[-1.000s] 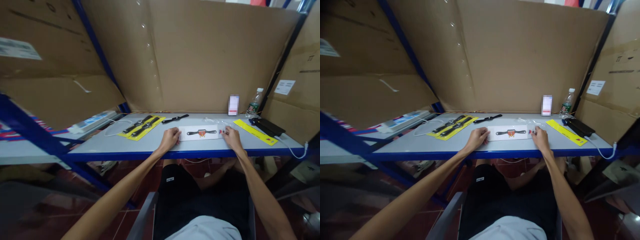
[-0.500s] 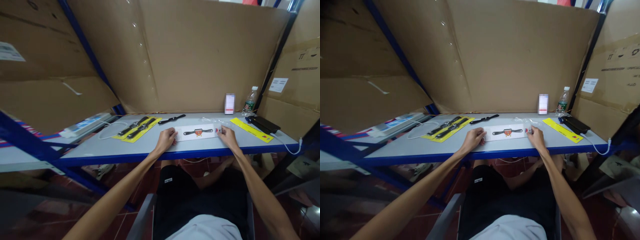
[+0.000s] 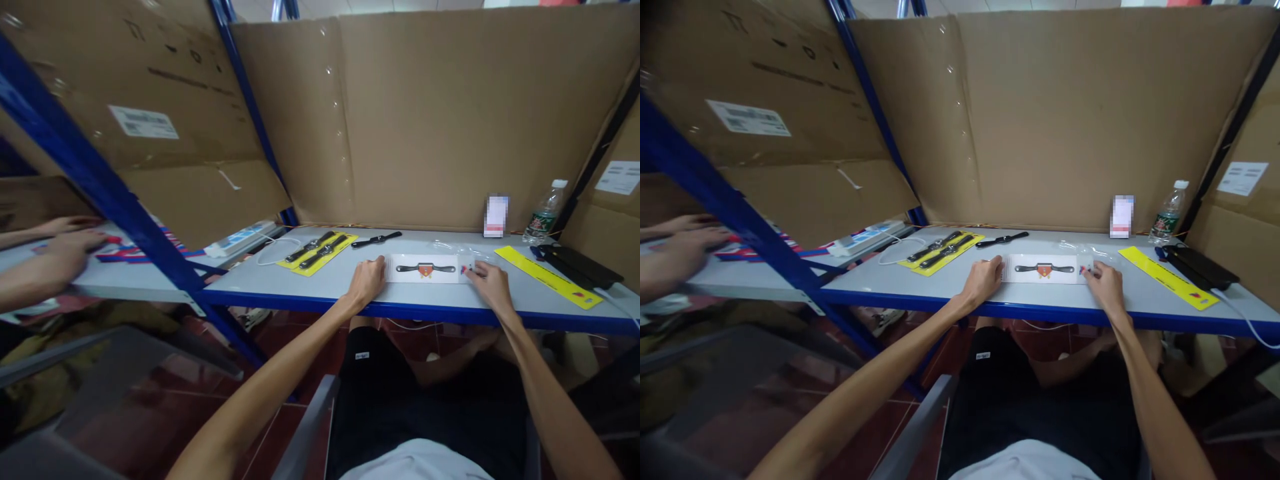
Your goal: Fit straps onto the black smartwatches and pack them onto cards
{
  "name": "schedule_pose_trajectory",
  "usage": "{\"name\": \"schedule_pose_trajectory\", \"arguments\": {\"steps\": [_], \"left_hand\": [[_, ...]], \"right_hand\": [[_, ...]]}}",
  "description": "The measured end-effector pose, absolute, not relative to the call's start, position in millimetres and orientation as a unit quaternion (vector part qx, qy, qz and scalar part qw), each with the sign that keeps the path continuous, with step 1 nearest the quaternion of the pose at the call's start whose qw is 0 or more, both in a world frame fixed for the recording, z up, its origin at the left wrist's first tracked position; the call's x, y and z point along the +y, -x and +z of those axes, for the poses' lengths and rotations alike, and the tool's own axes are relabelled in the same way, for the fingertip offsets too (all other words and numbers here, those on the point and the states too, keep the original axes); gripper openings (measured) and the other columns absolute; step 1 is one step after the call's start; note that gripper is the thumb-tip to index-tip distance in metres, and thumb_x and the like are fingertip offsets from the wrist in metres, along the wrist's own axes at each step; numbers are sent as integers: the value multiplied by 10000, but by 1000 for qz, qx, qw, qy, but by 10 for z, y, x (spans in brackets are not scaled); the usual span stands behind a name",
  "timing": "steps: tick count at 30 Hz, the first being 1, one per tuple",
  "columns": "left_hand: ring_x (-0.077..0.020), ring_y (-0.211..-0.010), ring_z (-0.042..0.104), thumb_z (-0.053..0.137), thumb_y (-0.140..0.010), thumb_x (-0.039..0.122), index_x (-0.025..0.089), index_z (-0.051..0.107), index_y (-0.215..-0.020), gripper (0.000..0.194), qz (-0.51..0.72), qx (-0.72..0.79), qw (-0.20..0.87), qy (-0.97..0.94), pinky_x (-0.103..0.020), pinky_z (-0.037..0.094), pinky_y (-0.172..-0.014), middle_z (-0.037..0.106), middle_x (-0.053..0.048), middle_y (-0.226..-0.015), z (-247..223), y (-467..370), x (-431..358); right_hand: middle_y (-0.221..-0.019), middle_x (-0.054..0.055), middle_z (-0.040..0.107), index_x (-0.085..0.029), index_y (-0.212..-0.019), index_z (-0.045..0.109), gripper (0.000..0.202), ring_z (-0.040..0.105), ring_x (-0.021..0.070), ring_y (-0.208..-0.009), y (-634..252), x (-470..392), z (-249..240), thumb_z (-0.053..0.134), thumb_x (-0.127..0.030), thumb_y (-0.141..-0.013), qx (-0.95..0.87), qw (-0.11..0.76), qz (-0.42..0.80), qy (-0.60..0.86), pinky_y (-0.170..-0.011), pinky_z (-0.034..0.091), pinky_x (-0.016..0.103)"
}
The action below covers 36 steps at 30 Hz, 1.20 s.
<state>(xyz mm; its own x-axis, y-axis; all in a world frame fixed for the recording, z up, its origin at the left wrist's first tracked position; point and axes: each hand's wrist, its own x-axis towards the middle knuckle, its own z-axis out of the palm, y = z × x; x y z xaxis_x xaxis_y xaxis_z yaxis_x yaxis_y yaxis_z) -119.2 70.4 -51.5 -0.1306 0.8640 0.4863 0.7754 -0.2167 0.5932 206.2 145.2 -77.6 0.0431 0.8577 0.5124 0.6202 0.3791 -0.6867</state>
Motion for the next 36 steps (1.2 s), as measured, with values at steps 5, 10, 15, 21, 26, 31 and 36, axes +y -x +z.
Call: {"name": "schedule_pose_trajectory", "arguments": {"steps": [5, 10, 15, 21, 26, 31, 36], "left_hand": [[-205, -556, 613, 579, -899, 288, 240, 455, -653, 279, 447, 596, 147, -651, -296, 448, -642, 572, -18, -522, -546, 1306, 759], [-149, -438, 569, 671, -830, 461, 215, 516, -700, 318, 483, 514, 356, -612, -231, 407, -455, 578, 10, -504, -539, 1399, 775], [-134, -436, 553, 667, -825, 467, 202, 535, -663, 337, 491, 523, 293, -632, -236, 429, -457, 613, -6, -525, -506, 1449, 727], [-152, -671, 613, 639, -872, 435, 177, 624, -705, 307, 460, 548, 96, -692, -232, 458, -595, 676, -14, -708, -502, 1579, 460], [-166, -757, 650, 651, -908, 436, 219, 708, -1030, 255, 349, 529, 38, -773, -260, 498, -691, 729, -21, -902, -527, 1530, 249], [-196, -917, 703, 554, -999, 470, 287, 700, -1324, 401, 284, 468, -33, -836, -298, 530, -837, 747, -70, -1038, -518, 1382, 300], [-162, -749, 685, 468, -1047, 443, 216, 761, -1227, 412, 337, 411, -6, -847, -261, 520, -719, 741, -66, -864, -513, 1301, 229]], "right_hand": [[-656, 34, 672, -235, -775, 586, 334, 619, 224, -656, -2036, 1396, -715, 690, -550, -733, -678, 469, 118, 553, -667, 435, 321], [-567, -38, 530, -248, -712, 472, 539, 458, 150, -551, -2056, 1371, -675, 669, -748, -671, -670, 488, 194, 525, -587, 337, 289], [-566, -48, 488, -247, -670, 418, 572, 421, 138, -566, -2028, 1332, -636, 715, -736, -660, -667, 512, 219, 495, -584, 309, 277], [-606, -25, 563, -226, -614, 463, 487, 507, 157, -613, -2133, 1204, -449, 748, -605, -722, -766, 436, 227, 414, -603, 365, 269], [-749, 0, 719, -229, -661, 618, 124, 633, 204, -739, -2201, 1043, -294, 684, -275, -756, -832, 327, 163, 417, -725, 429, 296], [-803, 24, 748, -230, -688, 637, 95, 673, 237, -801, -2226, 1100, -331, 665, -304, -742, -813, 348, 196, 424, -756, 460, 324], [-781, 43, 739, -224, -695, 622, 255, 641, 237, -745, -2217, 1252, -459, 705, -463, -730, -790, 394, 192, 428, -704, 459, 330]]}}
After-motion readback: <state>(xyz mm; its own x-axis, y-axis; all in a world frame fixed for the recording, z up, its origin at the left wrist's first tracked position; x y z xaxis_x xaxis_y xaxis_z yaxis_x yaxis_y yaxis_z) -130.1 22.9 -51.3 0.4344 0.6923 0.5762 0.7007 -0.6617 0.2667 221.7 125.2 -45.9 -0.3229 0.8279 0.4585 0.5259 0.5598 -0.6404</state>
